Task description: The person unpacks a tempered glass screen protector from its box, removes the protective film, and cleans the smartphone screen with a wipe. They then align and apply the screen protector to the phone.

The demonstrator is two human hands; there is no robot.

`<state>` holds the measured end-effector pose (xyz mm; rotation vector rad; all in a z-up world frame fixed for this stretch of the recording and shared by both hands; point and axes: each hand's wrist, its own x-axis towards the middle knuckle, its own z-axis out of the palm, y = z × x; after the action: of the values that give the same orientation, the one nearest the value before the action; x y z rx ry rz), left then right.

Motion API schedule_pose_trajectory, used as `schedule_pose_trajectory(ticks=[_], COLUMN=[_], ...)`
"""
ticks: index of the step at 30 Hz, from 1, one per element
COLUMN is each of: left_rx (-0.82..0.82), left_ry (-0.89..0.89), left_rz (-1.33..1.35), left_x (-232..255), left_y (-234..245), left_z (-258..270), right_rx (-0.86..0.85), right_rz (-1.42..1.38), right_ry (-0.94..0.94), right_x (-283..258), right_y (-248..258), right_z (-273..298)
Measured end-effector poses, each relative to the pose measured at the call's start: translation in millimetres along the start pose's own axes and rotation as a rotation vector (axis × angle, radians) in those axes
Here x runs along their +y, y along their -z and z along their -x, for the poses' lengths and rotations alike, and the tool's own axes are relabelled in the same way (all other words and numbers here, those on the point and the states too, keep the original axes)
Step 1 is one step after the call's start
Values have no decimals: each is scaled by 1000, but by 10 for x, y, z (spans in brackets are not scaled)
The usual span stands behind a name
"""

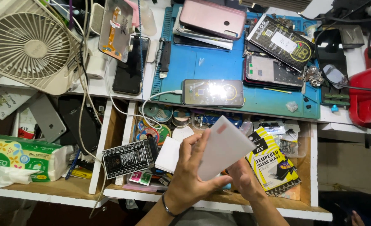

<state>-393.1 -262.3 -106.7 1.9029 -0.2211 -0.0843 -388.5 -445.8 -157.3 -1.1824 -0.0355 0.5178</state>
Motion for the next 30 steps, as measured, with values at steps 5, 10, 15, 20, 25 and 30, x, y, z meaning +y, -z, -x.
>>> schedule_pose_trajectory(ticks=[5,10,15,20,25,30], left_rx=[-140,52,7,-178,-178,-37], left_ry=[-185,-269,131,330,275,88], left_rz=[-43,121,270,384,372,271], left_x=[119,131,-60,-103,-162,28], left_y=[-162,-30,-10,-25,-50,91], left_z=[0,-28,16,32,26,-38], right_rx=[60,-89,-38,-33,-165,-194], right_rz=[-390,-634,-756,-670,-422,-107], right_ry=[251,260,242,206,346,405], right_x=[-228,-335,-409,-421,-323,-335], right_y=[-37,10,-88,-30,42,142], right_z=[-80,-73,-94,-61,-7,103])
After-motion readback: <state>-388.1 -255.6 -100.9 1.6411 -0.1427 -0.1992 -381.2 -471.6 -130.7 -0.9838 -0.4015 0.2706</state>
